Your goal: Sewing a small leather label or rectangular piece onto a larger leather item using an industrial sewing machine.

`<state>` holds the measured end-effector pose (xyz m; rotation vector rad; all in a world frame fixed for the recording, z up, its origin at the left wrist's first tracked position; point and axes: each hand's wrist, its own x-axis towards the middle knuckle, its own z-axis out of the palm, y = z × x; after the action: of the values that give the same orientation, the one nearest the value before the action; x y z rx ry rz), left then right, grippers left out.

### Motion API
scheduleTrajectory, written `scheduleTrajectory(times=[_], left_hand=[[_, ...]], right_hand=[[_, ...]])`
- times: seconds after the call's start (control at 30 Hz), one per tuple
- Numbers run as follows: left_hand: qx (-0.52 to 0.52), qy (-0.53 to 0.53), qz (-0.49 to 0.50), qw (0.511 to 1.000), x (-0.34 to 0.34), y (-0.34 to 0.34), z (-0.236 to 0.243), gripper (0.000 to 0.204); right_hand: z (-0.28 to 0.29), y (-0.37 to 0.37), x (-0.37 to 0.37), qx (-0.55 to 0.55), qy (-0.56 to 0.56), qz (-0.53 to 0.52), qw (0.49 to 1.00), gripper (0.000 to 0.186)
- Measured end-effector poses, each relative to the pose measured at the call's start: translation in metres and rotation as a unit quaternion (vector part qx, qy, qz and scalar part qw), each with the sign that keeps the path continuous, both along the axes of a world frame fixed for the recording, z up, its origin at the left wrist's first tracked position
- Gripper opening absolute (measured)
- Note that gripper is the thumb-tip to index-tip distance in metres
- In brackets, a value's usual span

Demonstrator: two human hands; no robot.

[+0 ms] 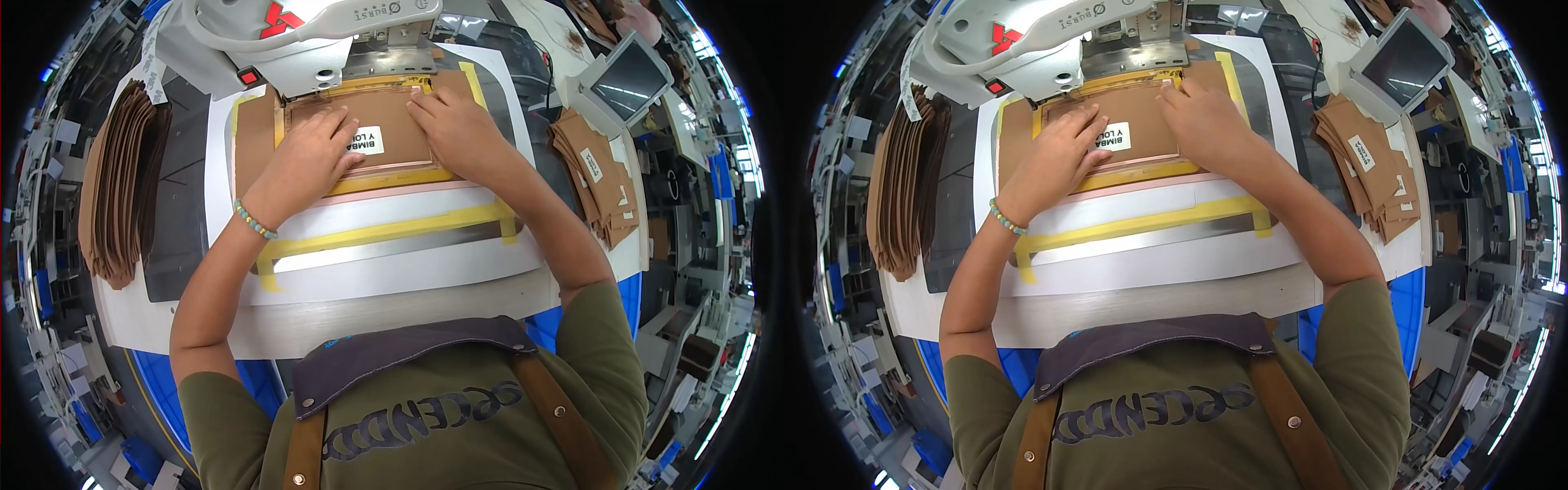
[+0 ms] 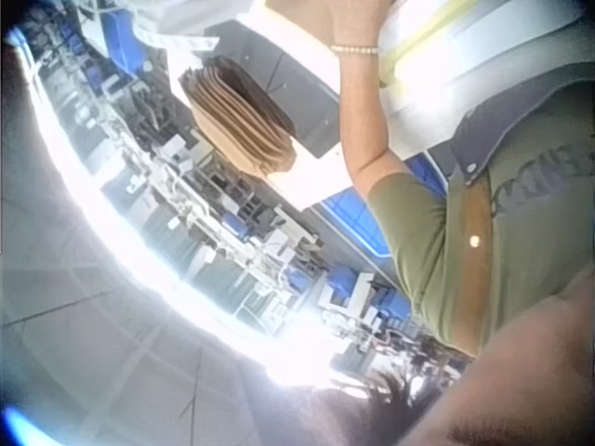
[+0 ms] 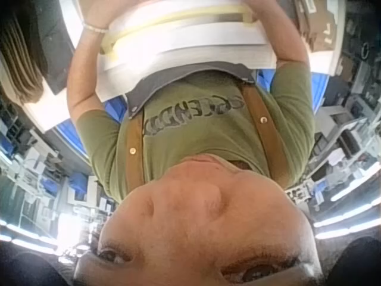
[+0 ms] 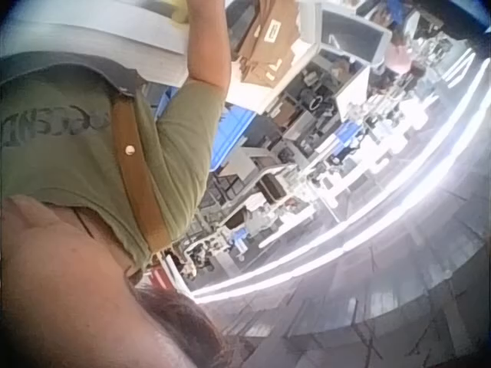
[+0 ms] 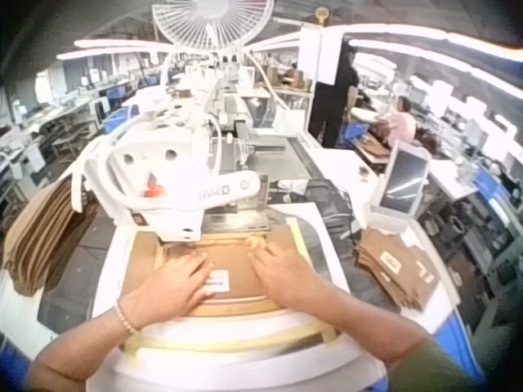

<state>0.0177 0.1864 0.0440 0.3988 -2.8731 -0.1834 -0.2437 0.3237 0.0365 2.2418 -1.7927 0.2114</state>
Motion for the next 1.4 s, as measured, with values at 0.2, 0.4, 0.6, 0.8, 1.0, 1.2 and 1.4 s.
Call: scheduleTrajectory(times=[0.2,0.4,0.6,0.8,1.0,1.2,1.4], left_hand=[[0.018,0.019,-0.05,0.998,-0.002,0.002,-0.006,0.049],[0.014,0.006,-0.034,0.999,0.0,-0.001,-0.007,0.049],[0.011,0.007,-0.034,0.999,0.004,-0.003,-0.005,0.048],[0.017,0.011,-0.033,0.999,0.009,-0.006,-0.002,0.051],[0.021,0.056,-0.024,0.998,0.019,-0.015,-0.012,0.048],[0.064,0.05,-0.01,0.997,0.027,-0.018,-0.015,0.046],[0.089,0.055,0.034,0.994,0.06,-0.025,-0.008,0.042]], right_hand=[[0.005,-0.012,0.01,0.0,-0.027,0.028,0.999,0.045],[0.007,-0.026,0.018,0.017,-0.038,0.049,0.998,0.041],[0.008,-0.038,0.028,0.029,-0.028,0.062,0.997,0.039],[0.002,-0.052,0.041,0.009,-0.027,0.076,0.997,0.035],[-0.006,-0.061,0.052,-0.102,-0.026,0.134,0.985,0.024],[0.006,-0.038,0.054,-0.049,-0.103,0.116,0.987,0.03],[0.023,-0.008,0.033,0.007,-0.147,0.078,0.986,0.025]])
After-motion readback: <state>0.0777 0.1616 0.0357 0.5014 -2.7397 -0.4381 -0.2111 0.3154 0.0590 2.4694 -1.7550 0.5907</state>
